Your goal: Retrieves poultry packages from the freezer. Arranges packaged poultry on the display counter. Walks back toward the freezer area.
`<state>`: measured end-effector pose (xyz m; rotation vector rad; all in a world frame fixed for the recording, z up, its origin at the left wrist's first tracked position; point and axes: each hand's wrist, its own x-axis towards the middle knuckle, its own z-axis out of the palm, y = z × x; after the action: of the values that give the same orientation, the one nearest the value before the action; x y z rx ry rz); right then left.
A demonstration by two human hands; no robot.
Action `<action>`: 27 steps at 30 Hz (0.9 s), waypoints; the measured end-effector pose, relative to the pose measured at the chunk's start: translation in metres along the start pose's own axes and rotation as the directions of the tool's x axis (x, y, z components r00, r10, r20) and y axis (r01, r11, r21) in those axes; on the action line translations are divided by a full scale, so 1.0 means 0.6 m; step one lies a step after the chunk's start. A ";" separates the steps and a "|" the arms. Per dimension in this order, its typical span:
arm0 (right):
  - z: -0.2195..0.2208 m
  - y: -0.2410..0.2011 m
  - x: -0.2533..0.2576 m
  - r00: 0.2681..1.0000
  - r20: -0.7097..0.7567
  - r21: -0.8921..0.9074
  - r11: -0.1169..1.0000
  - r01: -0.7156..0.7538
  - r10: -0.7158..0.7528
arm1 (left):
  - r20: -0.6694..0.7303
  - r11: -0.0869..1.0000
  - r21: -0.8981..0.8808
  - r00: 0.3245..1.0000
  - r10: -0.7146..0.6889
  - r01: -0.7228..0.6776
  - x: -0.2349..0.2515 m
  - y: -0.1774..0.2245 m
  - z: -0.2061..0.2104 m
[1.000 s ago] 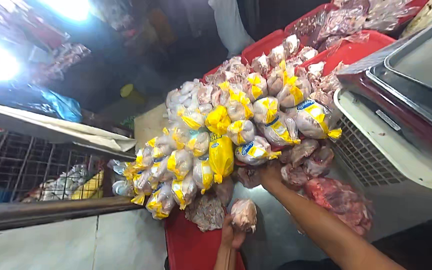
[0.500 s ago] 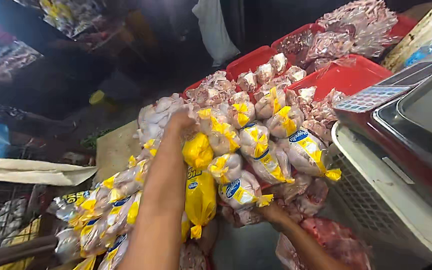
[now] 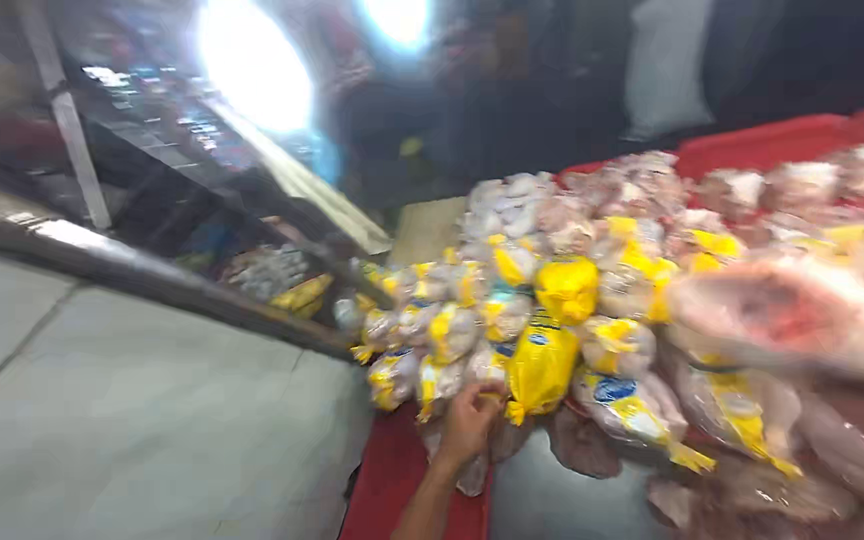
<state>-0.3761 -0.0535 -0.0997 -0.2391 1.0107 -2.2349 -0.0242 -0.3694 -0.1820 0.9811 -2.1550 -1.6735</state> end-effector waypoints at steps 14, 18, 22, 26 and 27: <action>0.138 0.151 0.176 0.939 -0.075 -0.924 0.377 0.062 -0.337 | -0.321 0.944 0.232 0.897 0.303 -0.236 -0.069 0.027 -0.102; 0.086 0.246 -0.184 0.917 -0.264 -0.890 0.442 -0.112 -0.300 | 0.481 0.805 0.538 0.875 -0.050 -0.250 -0.133 -0.032 -0.014; -0.062 0.342 -0.488 0.867 -0.363 -0.924 0.012 -0.382 -0.341 | 0.750 0.781 0.534 0.609 -0.260 -0.324 -0.152 -0.068 0.054; -0.173 0.371 -0.618 0.771 -0.515 -0.828 -0.017 -0.561 -0.374 | 0.720 0.765 0.513 0.681 -0.135 -0.391 -0.096 0.017 0.134; -0.182 0.373 -0.616 0.761 -0.536 -0.818 0.002 -0.576 -0.365 | 0.777 0.737 0.503 0.609 -0.158 -0.452 -0.086 0.045 0.160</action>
<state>-0.0280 0.1407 -0.2992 0.0876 2.8627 -0.7884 -0.0497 -0.2603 -0.1764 0.0222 -3.4694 -1.3521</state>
